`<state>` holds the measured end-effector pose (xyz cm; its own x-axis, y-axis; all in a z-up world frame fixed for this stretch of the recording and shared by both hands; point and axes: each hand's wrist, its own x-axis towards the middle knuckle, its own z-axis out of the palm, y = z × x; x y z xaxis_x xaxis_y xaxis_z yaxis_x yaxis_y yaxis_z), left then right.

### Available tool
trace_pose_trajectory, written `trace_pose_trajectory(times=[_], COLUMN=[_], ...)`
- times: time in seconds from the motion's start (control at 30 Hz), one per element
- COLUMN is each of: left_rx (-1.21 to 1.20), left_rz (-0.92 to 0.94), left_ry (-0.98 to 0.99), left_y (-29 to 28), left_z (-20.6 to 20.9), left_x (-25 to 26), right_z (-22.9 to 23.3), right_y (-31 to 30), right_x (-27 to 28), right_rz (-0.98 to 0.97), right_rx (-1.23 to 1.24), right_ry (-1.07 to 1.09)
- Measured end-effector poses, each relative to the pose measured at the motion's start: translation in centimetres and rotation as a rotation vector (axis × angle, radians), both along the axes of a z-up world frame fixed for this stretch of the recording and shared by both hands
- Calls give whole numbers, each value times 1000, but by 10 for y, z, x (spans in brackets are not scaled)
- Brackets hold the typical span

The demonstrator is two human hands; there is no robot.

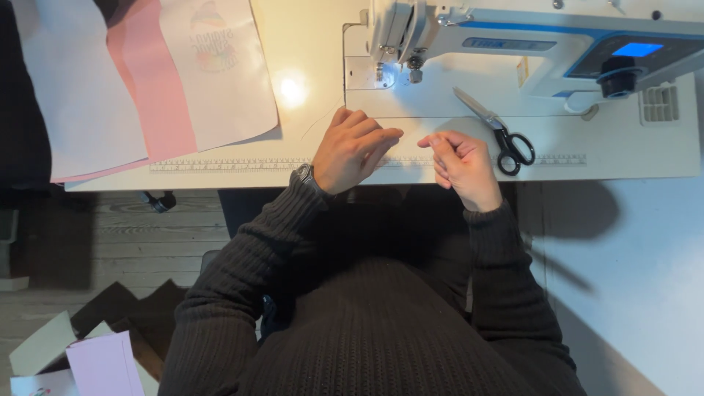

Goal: The recorder prepares and threads an industrial sewing machine for use.

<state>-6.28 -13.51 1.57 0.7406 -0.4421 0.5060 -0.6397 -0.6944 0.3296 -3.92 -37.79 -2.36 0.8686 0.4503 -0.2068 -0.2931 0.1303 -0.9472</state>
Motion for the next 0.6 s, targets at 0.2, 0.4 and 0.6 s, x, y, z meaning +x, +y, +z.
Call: trace_pose_trajectory(times=[0.2, 0.4, 0.6], left_rx=[-125, -143, 43], left_rz=[55, -15, -185], left_ry=[94, 171, 211], left_y=[9, 33, 61], left_z=[-12, -1, -5], left_x=[3, 16, 53], right_z=[-11, -22, -31], right_y=[2, 23, 58], right_x=[2, 2, 8], right_rz=[-121, -193, -249], right_rx=[-13, -116, -164], right_ry=[-54, -247, -273])
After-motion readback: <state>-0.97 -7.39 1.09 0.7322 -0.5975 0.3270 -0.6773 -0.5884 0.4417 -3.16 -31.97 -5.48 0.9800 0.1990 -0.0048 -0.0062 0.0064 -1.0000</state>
